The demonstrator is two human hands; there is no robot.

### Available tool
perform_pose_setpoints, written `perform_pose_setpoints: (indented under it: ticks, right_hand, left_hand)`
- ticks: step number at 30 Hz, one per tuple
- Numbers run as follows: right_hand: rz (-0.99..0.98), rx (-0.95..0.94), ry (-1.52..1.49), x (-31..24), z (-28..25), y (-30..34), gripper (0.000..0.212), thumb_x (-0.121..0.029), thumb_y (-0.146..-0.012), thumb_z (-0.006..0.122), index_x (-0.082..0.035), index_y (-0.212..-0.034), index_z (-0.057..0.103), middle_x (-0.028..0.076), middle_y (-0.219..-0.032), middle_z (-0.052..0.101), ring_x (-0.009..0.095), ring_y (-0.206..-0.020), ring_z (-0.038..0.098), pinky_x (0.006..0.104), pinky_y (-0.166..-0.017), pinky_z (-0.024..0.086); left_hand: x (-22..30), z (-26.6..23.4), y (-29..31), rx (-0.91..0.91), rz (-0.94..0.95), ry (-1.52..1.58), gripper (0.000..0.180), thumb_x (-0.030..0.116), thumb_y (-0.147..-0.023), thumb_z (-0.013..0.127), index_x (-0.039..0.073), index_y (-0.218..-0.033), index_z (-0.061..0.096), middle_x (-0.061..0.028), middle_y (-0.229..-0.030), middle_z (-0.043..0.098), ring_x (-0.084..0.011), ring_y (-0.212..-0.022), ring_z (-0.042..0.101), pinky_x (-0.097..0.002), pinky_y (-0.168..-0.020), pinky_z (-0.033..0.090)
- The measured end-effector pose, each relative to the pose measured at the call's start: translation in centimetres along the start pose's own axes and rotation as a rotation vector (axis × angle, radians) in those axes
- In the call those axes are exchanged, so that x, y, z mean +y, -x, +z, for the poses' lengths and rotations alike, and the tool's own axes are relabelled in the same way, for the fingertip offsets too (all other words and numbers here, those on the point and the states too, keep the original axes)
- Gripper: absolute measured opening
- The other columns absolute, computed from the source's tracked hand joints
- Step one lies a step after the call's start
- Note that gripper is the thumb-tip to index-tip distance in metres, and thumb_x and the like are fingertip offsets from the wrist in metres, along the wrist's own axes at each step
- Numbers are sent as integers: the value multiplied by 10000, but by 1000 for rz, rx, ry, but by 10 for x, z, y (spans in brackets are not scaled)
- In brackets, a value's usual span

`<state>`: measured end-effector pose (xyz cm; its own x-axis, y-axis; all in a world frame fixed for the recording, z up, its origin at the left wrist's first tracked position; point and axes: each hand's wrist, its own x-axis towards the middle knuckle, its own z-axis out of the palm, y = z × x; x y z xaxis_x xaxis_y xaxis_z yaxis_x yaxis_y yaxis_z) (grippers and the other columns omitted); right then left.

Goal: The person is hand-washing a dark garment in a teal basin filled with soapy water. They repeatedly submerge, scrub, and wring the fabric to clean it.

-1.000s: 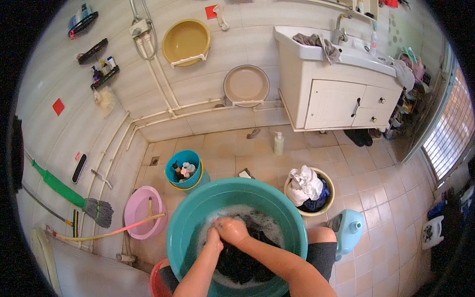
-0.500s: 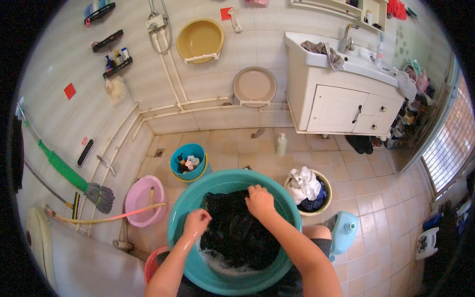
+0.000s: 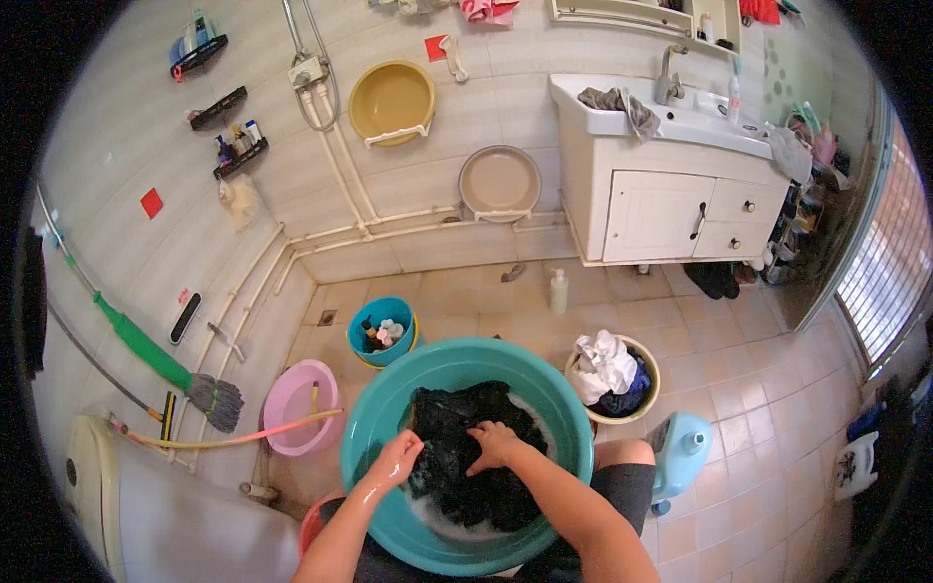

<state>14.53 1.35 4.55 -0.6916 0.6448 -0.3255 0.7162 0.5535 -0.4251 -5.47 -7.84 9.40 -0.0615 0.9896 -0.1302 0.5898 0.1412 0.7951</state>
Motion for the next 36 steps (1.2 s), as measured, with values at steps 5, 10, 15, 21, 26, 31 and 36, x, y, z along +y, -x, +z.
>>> perform_pose_setpoints:
  ticks: [5,10,15,21,26,31,36]
  right_hand:
    - [-1,106,-35,-5,0,6,885,-494,-612,693,-131,-1312,291,127,-1287,342,315,-1158,364,427,-923,360]
    - [201,-17,109,20,5,-5,543,-306,-682,649,-108,-1155,471,118,-1210,418,292,-1086,445,397,-872,408]
    - [273,-392,33,5,-32,19,256,-333,-727,610,-83,-767,648,64,-757,638,192,-684,613,334,-650,499]
    - [296,-403,-50,1,-22,18,315,-410,-711,621,-99,-757,656,21,-750,651,164,-709,619,311,-672,485]
    - [192,164,67,11,-6,14,307,-438,-696,607,-157,-807,658,57,-889,632,237,-873,585,350,-740,471]
    - [277,-441,150,15,-16,6,432,-493,-764,530,-122,-965,623,75,-955,617,246,-911,579,387,-766,464]
    - [298,-133,57,14,-21,10,354,-430,-758,559,-140,-947,631,74,-965,603,242,-907,573,363,-772,463]
  left_hand:
    - [51,-9,1,152,186,120,111,119,-863,478,16,-824,462,-71,-633,471,-149,-581,442,-283,-559,387]
    - [53,-20,-1,208,206,194,105,118,-867,483,27,-814,473,10,-634,426,-64,-591,379,-222,-537,345]
    - [20,-20,-1,-380,-137,69,233,253,-838,554,32,-771,530,9,-619,478,-69,-586,414,-230,-531,363]
    - [-44,18,-15,-54,-198,-187,257,251,-787,602,-2,-812,565,-113,-766,611,-260,-757,588,-364,-671,467]
    - [-68,44,-33,403,-393,-119,432,259,-774,611,8,-1109,505,-204,-1130,502,-327,-1057,481,-394,-880,397]
    - [-58,48,-40,249,-583,203,525,292,-777,613,9,-1190,455,-195,-1230,439,-313,-1126,435,-384,-925,363]
    - [-58,46,-50,585,-238,374,234,214,-783,613,-13,-762,563,-50,-677,542,-137,-649,485,-288,-601,406]
